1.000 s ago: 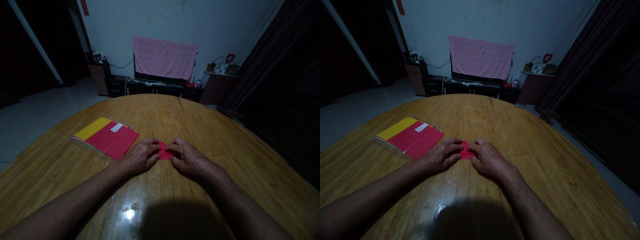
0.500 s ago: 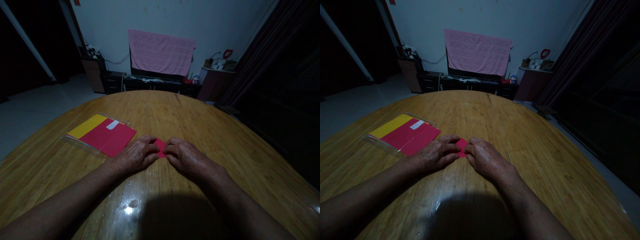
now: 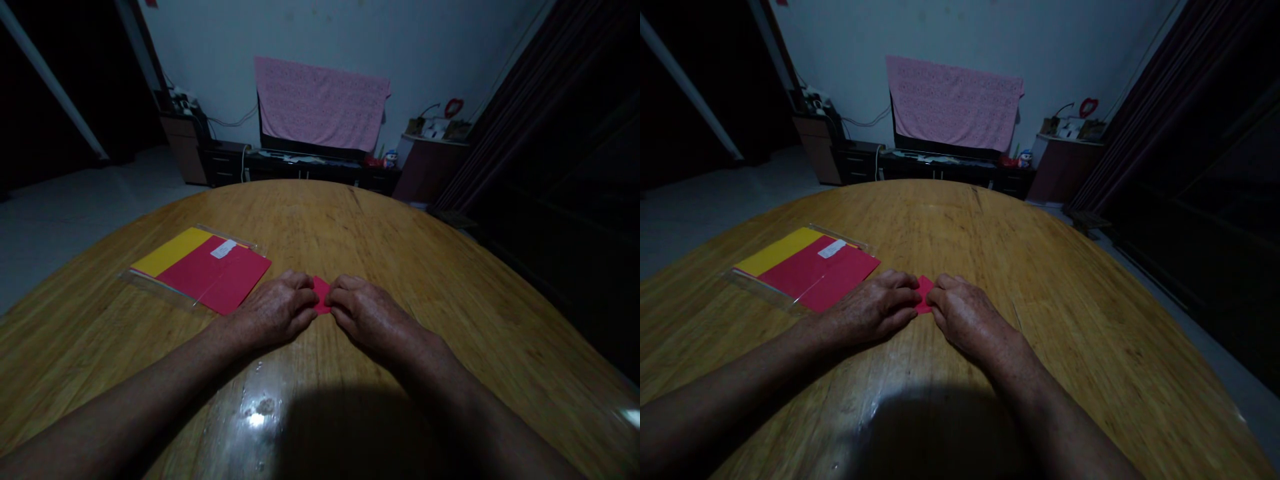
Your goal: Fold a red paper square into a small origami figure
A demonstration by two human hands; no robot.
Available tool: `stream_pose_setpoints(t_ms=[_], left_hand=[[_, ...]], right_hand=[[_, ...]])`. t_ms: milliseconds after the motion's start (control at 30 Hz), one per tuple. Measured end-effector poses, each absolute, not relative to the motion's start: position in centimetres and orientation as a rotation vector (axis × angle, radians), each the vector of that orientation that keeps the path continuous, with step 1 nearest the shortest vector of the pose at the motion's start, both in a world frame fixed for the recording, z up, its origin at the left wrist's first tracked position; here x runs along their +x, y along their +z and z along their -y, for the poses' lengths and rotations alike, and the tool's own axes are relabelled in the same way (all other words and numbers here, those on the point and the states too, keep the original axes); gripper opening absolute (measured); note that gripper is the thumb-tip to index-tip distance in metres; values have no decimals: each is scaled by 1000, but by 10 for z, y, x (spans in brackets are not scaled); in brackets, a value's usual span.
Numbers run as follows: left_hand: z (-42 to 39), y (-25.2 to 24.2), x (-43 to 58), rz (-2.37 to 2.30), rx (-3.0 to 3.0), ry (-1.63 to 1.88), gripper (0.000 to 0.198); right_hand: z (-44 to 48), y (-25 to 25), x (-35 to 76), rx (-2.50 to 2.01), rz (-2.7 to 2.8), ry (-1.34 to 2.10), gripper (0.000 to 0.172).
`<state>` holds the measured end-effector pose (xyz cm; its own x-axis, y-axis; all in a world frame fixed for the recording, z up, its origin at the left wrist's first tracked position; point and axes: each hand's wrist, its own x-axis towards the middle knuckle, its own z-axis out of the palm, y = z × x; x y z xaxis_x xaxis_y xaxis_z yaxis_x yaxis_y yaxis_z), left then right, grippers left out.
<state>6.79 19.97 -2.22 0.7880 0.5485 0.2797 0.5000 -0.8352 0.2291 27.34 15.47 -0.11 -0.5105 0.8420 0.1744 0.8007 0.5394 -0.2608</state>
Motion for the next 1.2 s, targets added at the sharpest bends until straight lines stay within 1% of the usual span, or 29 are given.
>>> stream_pose_setpoints(t_ms=[133,333,600,667,800,900,967,1200], left_hand=[[-199,-23,68,-844,2835,548,26],[-198,-22,69,-887,2808,549,20],[-198,-27,68,-893,2779,589,21],[-199,-28,67,-888,2785,601,21],[-200,-25,65,-862,2781,580,22],[-200,-22,65,-834,2784,554,21],[-200,-21,65,-828,2792,536,20],[-199,-18,67,-844,2806,503,19]], right_hand=[[-155,-2,272,-1392,2493,199,16],[-155,-4,271,-1423,2482,154,16],[-156,-6,269,-1436,2464,117,15],[-156,-6,271,-1429,2453,134,15],[-156,-3,278,-1396,2454,243,10],[-158,-1,284,-1377,2467,329,13],[-158,1,286,-1368,2479,362,12],[-159,-1,285,-1352,2475,357,10]])
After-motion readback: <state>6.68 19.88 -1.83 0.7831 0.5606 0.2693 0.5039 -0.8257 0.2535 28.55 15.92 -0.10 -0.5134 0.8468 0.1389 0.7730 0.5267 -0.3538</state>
